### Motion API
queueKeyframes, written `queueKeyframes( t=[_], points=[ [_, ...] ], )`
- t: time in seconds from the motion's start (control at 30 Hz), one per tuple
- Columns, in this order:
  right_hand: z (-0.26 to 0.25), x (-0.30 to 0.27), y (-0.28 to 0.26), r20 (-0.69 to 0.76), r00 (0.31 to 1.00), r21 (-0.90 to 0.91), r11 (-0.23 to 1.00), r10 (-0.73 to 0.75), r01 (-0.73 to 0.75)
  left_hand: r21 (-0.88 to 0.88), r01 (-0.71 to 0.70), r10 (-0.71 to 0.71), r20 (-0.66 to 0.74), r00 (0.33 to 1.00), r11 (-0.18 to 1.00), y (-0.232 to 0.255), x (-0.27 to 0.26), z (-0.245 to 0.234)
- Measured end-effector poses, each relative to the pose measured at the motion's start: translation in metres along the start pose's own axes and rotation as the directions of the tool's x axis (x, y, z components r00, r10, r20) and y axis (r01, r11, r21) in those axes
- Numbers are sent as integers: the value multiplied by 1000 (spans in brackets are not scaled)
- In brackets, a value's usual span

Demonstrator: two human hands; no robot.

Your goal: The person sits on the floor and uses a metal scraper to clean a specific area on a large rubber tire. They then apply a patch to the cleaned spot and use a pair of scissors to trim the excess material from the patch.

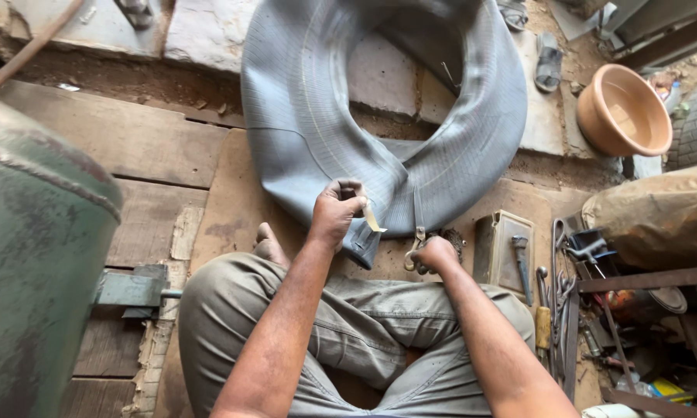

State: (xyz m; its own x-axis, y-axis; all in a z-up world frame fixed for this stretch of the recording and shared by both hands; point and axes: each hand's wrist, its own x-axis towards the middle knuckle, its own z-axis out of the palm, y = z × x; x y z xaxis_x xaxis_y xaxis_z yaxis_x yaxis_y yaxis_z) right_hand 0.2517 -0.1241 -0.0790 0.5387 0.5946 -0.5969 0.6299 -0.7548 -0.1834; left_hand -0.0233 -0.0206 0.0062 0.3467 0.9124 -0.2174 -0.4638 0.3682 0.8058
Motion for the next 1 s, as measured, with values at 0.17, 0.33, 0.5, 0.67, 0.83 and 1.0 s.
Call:
queueKeyframes(
  t=[0.17,0.33,0.5,0.67,0.83,1.0],
  points=[
    [-9,-16,8,169,981,541,841,-97,-11,23,-2,3,-47,999,1000,-6,4,-3],
    [-13,-80,-14,131,962,897,442,-239,-13,96,50,-38,-119,992,994,-15,9,-7],
    [21,-140,-18,-89,897,871,403,-434,282,21,82,-79,-118,990,996,-8,3,-7],
    [62,-174,-4,32,840,924,336,-542,182,-41,143,-146,-105,984,989,3,-2,-1],
    [70,-196,-10,193,809,860,493,-555,133,41,131,-126,-113,986,991,11,16,8],
    [47,-178,-29,170,803,828,525,-571,198,-41,190,-190,-8,982,981,0,19,12]
  ],
)
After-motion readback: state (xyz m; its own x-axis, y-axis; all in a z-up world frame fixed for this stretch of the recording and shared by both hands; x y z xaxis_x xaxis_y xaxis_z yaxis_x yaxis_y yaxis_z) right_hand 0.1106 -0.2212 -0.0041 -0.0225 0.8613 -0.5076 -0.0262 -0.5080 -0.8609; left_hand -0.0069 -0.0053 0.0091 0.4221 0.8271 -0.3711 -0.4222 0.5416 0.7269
